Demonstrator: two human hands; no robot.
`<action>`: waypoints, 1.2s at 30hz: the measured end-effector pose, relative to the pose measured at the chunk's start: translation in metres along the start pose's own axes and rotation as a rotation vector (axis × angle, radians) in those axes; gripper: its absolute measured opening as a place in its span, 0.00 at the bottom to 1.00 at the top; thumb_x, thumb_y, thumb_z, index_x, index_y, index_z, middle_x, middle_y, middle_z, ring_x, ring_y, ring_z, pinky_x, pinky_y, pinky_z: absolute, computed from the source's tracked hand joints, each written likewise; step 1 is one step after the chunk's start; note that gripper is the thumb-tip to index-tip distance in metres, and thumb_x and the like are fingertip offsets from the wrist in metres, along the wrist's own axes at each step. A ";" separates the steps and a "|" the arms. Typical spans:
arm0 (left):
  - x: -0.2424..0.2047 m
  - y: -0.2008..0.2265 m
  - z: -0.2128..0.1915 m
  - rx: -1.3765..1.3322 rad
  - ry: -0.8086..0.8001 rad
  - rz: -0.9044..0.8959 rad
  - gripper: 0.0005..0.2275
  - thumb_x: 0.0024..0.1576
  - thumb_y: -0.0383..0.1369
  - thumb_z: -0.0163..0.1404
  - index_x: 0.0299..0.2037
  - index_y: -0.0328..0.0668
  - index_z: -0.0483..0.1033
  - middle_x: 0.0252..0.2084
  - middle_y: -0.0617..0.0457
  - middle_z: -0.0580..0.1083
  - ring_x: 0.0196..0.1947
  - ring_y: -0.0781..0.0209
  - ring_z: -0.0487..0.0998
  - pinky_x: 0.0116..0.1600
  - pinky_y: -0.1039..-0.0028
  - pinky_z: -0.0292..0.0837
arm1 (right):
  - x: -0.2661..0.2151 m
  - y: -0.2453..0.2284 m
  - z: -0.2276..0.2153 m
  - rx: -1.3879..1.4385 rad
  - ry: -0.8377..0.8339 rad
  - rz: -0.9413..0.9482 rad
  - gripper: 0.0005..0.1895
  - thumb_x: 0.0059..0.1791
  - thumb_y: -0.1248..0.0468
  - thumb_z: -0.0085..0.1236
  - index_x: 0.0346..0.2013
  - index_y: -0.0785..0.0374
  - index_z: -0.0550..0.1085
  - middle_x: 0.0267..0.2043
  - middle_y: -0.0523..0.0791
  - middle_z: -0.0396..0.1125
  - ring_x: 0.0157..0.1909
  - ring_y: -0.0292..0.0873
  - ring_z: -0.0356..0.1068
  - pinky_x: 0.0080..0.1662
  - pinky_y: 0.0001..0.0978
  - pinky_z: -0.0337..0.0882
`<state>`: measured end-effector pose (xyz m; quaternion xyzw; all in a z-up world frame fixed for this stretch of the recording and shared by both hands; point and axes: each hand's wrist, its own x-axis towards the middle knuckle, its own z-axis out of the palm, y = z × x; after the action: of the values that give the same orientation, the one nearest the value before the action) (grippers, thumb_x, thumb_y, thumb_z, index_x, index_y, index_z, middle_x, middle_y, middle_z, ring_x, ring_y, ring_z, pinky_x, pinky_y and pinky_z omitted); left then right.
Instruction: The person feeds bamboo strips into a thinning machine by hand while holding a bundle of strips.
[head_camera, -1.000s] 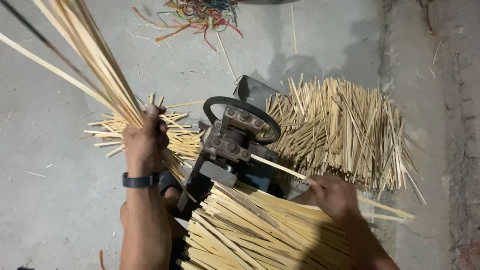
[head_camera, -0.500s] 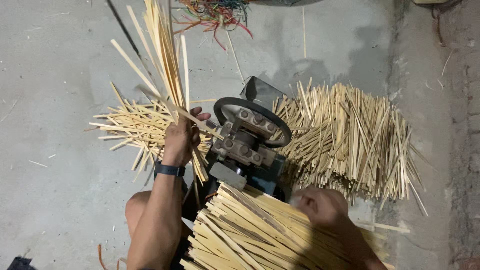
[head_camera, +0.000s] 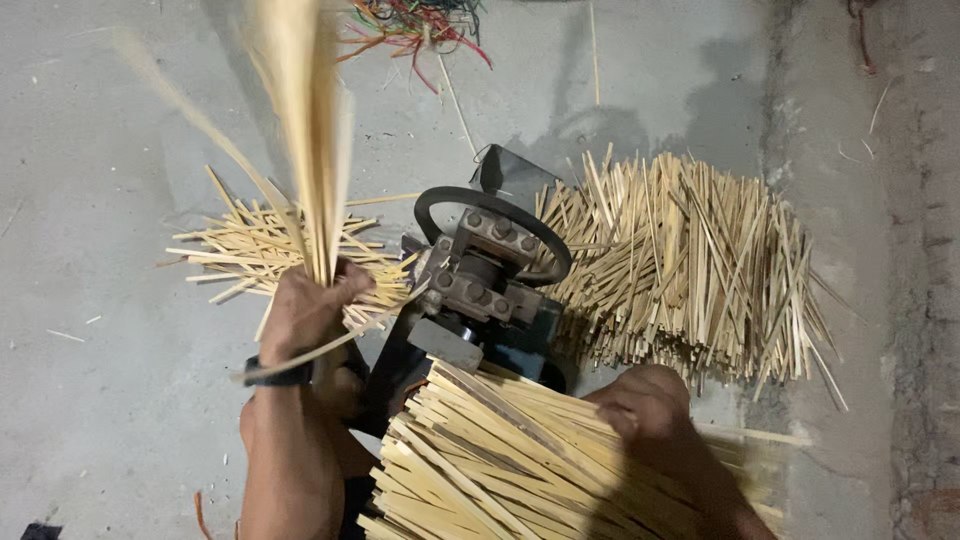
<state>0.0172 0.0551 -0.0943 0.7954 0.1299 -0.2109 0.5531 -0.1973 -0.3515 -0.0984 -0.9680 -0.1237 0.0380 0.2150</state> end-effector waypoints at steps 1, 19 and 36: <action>-0.006 -0.001 0.000 -0.020 -0.039 0.007 0.11 0.47 0.33 0.65 0.33 0.34 0.80 0.22 0.49 0.76 0.20 0.61 0.75 0.24 0.72 0.71 | -0.002 0.005 -0.005 0.059 0.005 -0.022 0.08 0.50 0.61 0.58 0.31 0.60 0.81 0.30 0.45 0.77 0.32 0.39 0.76 0.36 0.35 0.78; 0.017 -0.020 -0.003 -0.615 0.100 0.158 0.11 0.58 0.31 0.62 0.38 0.31 0.73 0.23 0.56 0.71 0.17 0.69 0.68 0.20 0.78 0.65 | 0.024 -0.005 -0.022 0.089 0.136 0.465 0.16 0.50 0.54 0.57 0.50 0.55 0.81 0.28 0.47 0.76 0.25 0.41 0.73 0.30 0.36 0.75; 0.026 0.014 0.026 -0.658 0.152 0.270 0.14 0.58 0.40 0.61 0.37 0.33 0.81 0.26 0.49 0.72 0.13 0.72 0.62 0.16 0.80 0.55 | 0.026 -0.014 -0.001 0.366 -0.112 0.644 0.17 0.50 0.56 0.56 0.47 0.61 0.80 0.38 0.51 0.77 0.37 0.45 0.80 0.43 0.35 0.80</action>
<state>0.0411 0.0247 -0.1027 0.5984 0.1254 -0.0231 0.7910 -0.1749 -0.3330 -0.0921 -0.8992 0.1843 0.1783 0.3545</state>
